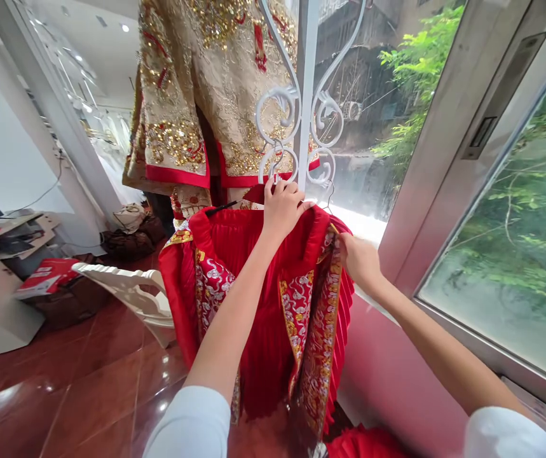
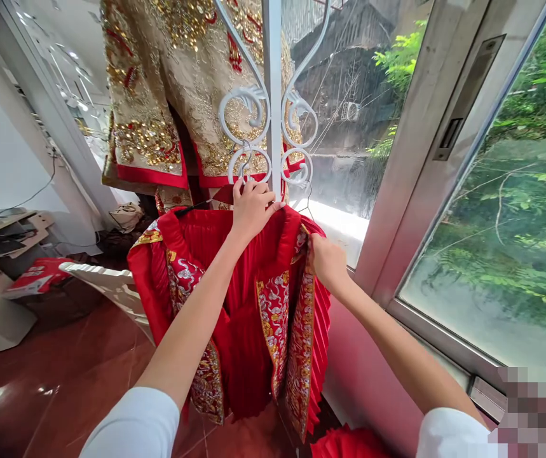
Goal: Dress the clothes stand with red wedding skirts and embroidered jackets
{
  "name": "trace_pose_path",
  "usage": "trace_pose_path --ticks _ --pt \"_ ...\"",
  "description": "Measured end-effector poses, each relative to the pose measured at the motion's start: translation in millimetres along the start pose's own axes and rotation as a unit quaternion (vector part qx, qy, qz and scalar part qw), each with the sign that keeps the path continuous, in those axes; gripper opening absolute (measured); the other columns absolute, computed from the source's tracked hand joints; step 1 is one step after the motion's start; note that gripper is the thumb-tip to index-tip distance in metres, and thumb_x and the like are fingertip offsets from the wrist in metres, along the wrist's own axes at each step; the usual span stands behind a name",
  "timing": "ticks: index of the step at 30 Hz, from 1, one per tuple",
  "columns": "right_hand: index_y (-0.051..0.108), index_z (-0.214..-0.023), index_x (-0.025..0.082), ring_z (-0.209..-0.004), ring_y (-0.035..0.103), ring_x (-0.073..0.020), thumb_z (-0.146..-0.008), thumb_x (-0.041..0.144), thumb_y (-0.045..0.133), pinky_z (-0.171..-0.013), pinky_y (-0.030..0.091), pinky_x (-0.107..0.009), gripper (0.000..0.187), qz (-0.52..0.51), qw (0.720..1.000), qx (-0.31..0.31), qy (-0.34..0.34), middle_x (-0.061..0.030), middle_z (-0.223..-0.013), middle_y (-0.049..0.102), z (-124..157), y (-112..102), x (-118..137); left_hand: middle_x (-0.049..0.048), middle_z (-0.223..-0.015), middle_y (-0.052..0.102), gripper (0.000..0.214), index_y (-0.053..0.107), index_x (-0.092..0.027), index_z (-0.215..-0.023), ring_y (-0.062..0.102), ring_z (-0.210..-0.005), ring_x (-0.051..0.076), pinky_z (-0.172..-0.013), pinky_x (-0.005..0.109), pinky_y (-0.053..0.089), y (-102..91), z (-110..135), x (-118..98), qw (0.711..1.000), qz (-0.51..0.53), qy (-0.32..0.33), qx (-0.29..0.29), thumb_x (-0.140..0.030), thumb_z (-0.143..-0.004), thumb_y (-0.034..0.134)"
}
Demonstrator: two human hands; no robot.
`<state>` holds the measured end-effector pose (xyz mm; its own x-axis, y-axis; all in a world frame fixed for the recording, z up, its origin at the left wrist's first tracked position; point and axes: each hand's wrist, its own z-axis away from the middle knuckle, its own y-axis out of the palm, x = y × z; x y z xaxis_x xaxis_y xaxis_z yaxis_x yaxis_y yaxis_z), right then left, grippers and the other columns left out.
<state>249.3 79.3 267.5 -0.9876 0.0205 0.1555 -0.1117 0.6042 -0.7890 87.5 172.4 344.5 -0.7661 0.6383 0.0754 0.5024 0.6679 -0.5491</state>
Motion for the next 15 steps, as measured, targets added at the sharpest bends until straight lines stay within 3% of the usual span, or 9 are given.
trace_pose_path --ticks 3,5,6,8,11,15 --pt "0.059 -0.080 0.020 -0.068 0.058 -0.0237 -0.084 0.023 0.040 -0.059 0.037 -0.032 0.019 -0.056 0.997 -0.056 0.001 -0.0095 -0.074 0.063 -8 -29 -9 0.0064 -0.097 0.063 0.029 0.067 -0.022 -0.083 0.048 -0.106 0.026 -0.108 0.052 0.019 -1.3 -1 0 1.000 0.006 0.004 0.013 -0.037 -0.091 0.043" --pt "0.060 -0.074 0.020 -0.069 0.058 -0.0237 -0.080 0.026 0.048 -0.063 0.042 -0.034 0.015 -0.179 0.983 -0.049 0.009 -0.0082 -0.070 0.062 -26 -50 -20 0.0065 -0.100 0.063 0.029 0.067 -0.022 -0.082 0.048 -0.107 0.026 -0.108 0.054 0.017 -3.2 0 0 1.000 0.013 0.009 0.021 -0.038 -0.090 0.043" --pt "0.060 -0.073 0.020 -0.069 0.058 -0.0233 -0.078 0.027 0.052 -0.065 0.044 -0.035 0.013 -0.266 0.964 -0.018 0.025 -0.0077 -0.068 0.062 -37 -59 -28 0.0065 -0.101 0.063 0.030 0.067 -0.022 -0.082 0.048 -0.107 0.026 -0.108 0.054 0.016 -4.6 0 1 1.000 0.016 0.012 0.024 -0.038 -0.090 0.043" --pt "0.062 -0.072 0.018 -0.065 0.058 -0.0213 -0.073 0.028 0.061 -0.066 0.048 -0.037 0.009 -0.434 0.894 0.079 0.083 -0.0076 -0.067 0.062 -61 -67 -45 0.0064 -0.102 0.063 0.031 0.066 -0.022 -0.083 0.047 -0.108 0.026 -0.108 0.053 0.015 -7.8 1 2 0.999 0.025 0.014 0.025 -0.039 -0.091 0.042" --pt "0.061 -0.068 0.017 -0.058 0.056 -0.0186 -0.065 0.024 0.067 -0.065 0.050 -0.037 0.009 -0.546 0.802 0.167 0.173 -0.0074 -0.063 0.062 -81 -59 -61 0.0048 -0.099 0.063 0.034 0.066 -0.022 -0.083 0.048 -0.107 0.023 -0.108 0.051 0.016 -11.7 3 5 0.998 0.049 0.021 0.023 -0.039 -0.092 0.038" --pt "0.059 -0.064 0.020 -0.063 0.059 -0.0207 -0.067 0.027 0.064 -0.067 0.050 -0.035 0.009 -0.579 0.764 0.213 0.187 -0.0052 -0.060 0.062 -64 -25 -51 0.0000 -0.094 0.065 0.029 0.065 -0.024 -0.084 0.050 -0.104 0.018 -0.109 0.045 0.018 -13.8 2 10 0.993 0.112 0.021 0.009 -0.032 -0.093 0.039"
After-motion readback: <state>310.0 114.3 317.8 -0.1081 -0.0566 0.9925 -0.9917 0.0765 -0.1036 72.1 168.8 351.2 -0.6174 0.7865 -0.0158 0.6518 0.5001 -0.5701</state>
